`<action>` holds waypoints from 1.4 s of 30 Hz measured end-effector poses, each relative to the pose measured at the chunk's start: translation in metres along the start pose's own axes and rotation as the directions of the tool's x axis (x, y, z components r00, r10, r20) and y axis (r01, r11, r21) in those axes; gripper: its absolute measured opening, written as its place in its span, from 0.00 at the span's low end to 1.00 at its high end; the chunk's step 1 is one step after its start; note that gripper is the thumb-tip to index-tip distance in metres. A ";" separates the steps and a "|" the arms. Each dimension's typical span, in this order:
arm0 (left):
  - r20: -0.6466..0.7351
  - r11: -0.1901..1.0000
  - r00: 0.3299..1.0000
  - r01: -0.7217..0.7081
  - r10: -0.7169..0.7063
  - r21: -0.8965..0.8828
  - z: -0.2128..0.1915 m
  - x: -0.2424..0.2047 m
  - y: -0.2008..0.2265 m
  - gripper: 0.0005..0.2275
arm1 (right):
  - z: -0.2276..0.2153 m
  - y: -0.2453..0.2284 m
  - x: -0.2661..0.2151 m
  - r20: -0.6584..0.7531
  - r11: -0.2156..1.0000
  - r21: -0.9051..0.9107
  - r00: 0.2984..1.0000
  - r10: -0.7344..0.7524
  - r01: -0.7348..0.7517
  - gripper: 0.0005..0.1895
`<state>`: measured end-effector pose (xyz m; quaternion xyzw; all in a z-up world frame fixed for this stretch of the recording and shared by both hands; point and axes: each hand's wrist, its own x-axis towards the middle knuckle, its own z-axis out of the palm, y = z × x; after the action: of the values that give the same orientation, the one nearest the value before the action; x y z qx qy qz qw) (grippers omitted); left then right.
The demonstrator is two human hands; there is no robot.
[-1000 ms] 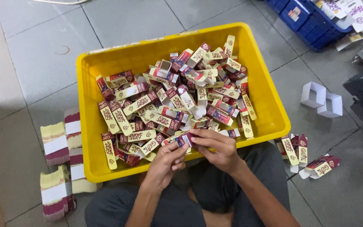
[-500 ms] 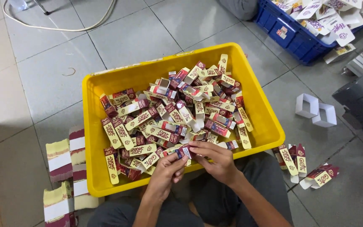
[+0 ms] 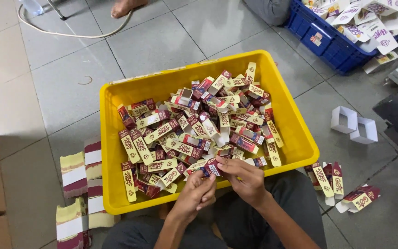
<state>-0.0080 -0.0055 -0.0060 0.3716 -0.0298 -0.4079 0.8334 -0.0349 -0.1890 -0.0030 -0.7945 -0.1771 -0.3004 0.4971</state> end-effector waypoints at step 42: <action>-0.155 0.947 0.986 -0.007 0.060 0.322 -0.008 0.003 0.009 0.09 | 0.013 0.011 -0.004 -0.038 0.998 -0.031 0.998 -0.059 0.058 0.09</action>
<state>0.0032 0.0004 -0.0062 0.5335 -0.0337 -0.3517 0.7685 -0.0278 -0.1818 -0.0177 -0.7903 -0.1859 -0.3330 0.4795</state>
